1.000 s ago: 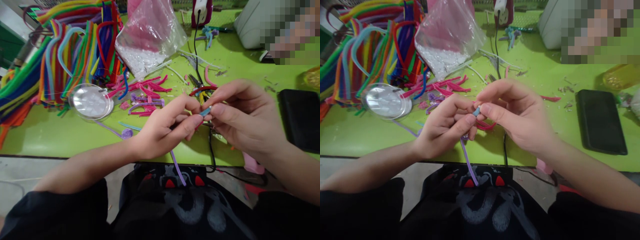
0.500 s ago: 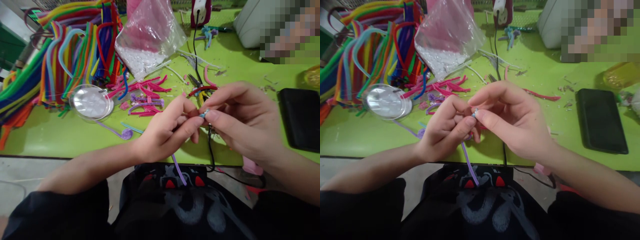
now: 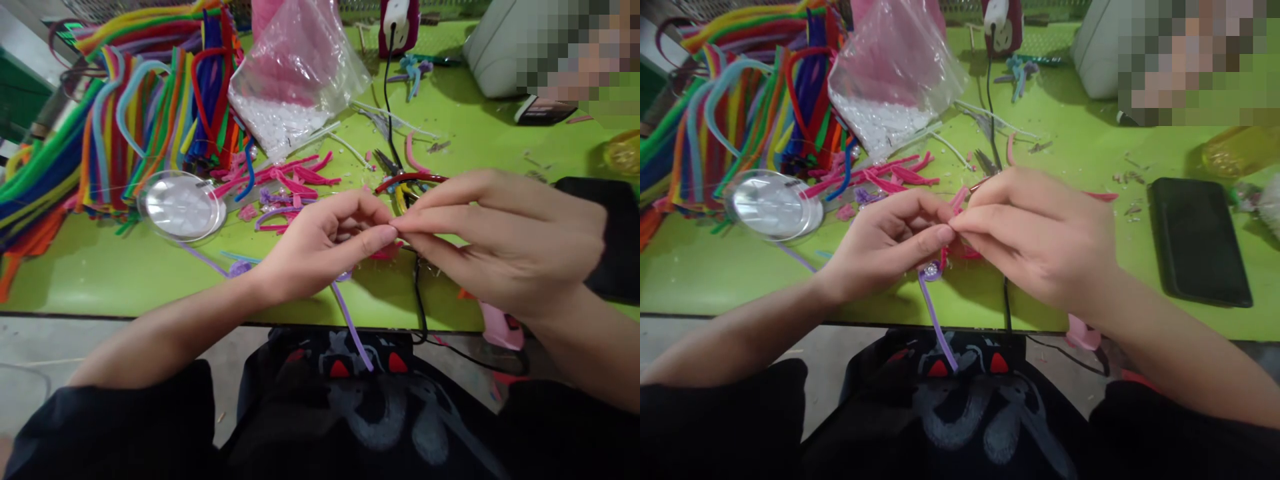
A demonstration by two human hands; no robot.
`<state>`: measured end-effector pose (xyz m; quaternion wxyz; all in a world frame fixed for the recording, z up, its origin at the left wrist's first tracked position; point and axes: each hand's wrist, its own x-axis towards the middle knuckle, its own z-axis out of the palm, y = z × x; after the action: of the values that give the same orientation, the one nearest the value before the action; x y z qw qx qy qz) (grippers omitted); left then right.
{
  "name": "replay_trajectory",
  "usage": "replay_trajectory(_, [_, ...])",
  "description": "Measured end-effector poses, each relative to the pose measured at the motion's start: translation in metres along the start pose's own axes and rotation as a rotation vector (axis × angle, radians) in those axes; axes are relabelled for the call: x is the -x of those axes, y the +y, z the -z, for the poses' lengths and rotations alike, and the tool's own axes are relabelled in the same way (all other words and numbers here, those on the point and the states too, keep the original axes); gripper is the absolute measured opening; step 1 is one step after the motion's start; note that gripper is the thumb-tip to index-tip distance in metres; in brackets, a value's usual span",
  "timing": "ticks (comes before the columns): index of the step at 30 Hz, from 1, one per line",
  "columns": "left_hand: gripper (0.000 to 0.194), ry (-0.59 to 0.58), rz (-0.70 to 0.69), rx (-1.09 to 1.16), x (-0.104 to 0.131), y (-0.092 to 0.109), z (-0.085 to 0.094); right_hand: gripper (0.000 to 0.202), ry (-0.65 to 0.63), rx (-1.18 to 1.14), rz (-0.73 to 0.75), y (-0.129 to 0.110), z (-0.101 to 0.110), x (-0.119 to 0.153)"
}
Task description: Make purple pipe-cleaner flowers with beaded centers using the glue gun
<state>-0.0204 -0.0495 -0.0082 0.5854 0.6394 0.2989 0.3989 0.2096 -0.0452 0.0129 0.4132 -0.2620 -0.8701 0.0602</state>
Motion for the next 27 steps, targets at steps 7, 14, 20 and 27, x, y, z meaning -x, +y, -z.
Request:
replay_trajectory(7, [0.016, -0.142, 0.066, -0.11, -0.004, 0.002, 0.014, 0.018, -0.097, -0.022, -0.053, -0.004, 0.001, 0.002])
replay_trajectory(14, [0.018, -0.039, 0.052, -0.227, -0.007, -0.001, 0.02, 0.01, -0.106, -0.008, -0.1, 0.031, 0.018, -0.005])
replay_trajectory(20, [0.004, 0.038, 0.053, -0.252, -0.008, -0.004, 0.018, 0.009, -0.237, 0.399, -0.829, 0.115, 0.072, 0.005])
replay_trajectory(27, [0.007, 0.038, 0.045, -0.221, -0.006, -0.002, 0.016, 0.035, -0.532, 0.498, -1.102, 0.135, 0.071, 0.017])
